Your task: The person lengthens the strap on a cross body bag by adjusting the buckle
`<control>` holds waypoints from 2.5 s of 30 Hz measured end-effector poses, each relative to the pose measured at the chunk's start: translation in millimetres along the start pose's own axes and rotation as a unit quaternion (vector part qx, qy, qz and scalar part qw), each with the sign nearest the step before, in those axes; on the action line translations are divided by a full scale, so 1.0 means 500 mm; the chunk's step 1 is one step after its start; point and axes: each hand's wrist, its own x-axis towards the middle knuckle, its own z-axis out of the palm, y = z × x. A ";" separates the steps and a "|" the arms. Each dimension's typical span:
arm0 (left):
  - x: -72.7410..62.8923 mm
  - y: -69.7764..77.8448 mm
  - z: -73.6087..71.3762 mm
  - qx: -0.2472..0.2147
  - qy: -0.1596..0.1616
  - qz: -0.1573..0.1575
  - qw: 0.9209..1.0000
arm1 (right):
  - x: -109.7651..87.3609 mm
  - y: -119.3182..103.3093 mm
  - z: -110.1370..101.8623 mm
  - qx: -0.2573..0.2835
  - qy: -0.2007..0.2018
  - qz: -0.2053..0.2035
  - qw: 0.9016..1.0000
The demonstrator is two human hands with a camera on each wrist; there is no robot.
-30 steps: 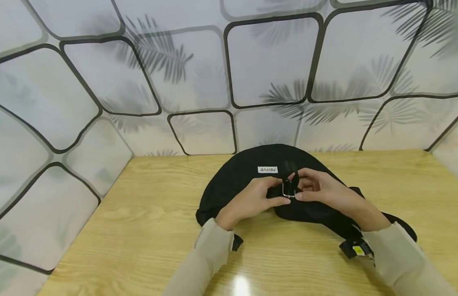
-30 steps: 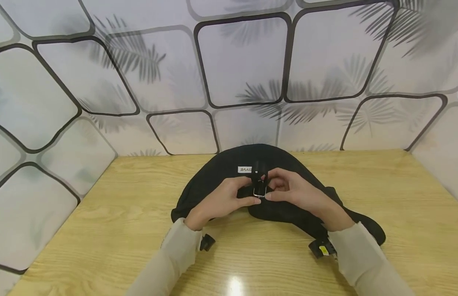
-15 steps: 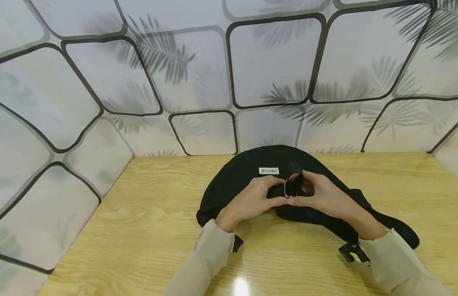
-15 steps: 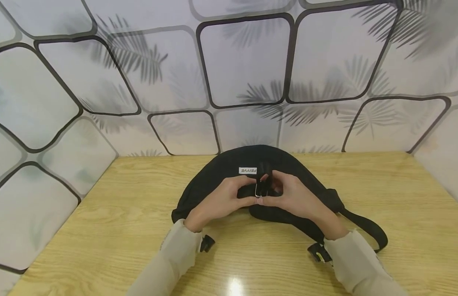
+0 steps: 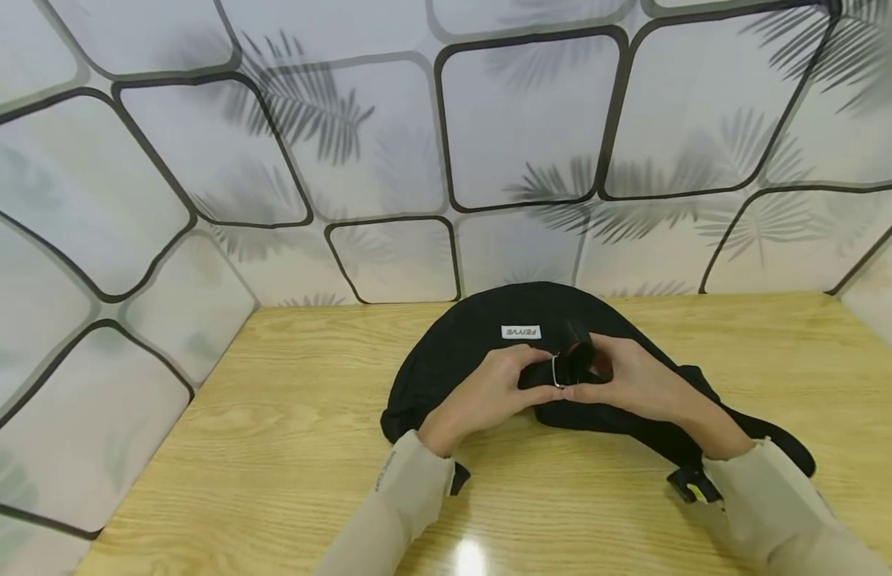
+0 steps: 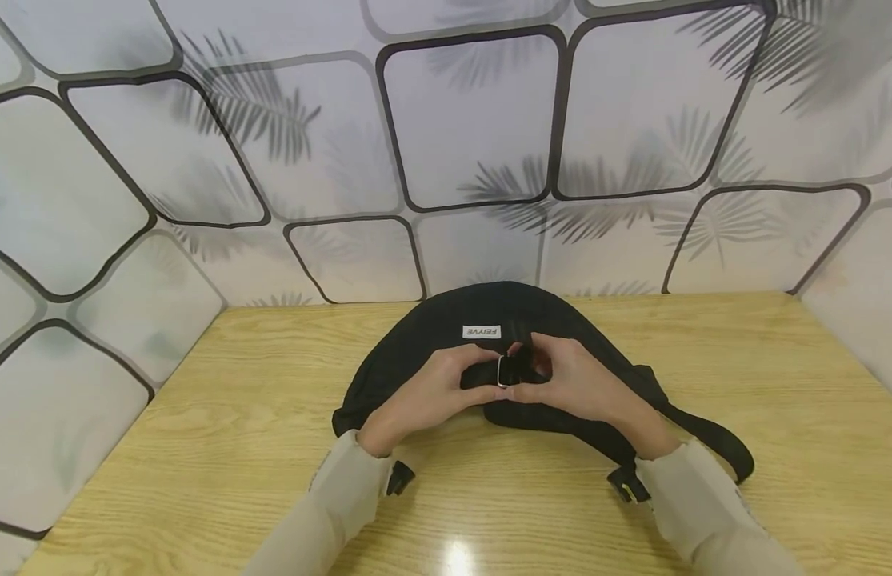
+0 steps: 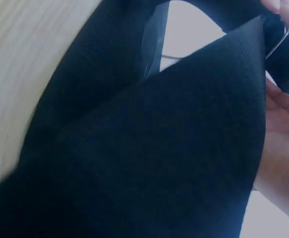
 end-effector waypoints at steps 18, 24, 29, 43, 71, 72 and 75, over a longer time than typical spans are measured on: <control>-0.020 -0.004 -0.020 0.030 -0.004 -0.006 1.000 | -0.010 0.000 -0.023 -0.014 -0.003 0.026 1.000; -0.028 -0.009 -0.029 0.029 -0.003 -0.010 1.000 | -0.014 0.004 -0.032 -0.012 -0.011 0.031 0.999; -0.035 -0.013 -0.036 0.035 -0.008 -0.008 0.999 | -0.021 0.010 -0.040 -0.028 -0.005 0.026 0.999; -0.056 -0.025 -0.052 0.023 -0.005 -0.026 0.999 | -0.042 0.032 -0.063 -0.020 0.006 0.049 0.999; -0.072 -0.044 -0.081 0.040 -0.052 -0.031 0.997 | -0.073 0.054 -0.077 -0.035 0.020 0.051 0.998; -0.070 -0.041 -0.081 0.040 -0.055 -0.028 0.997 | -0.074 0.053 -0.077 -0.031 0.020 0.053 0.998; -0.061 -0.030 -0.079 0.044 -0.053 -0.020 0.997 | -0.073 0.048 -0.076 -0.015 0.020 0.062 0.998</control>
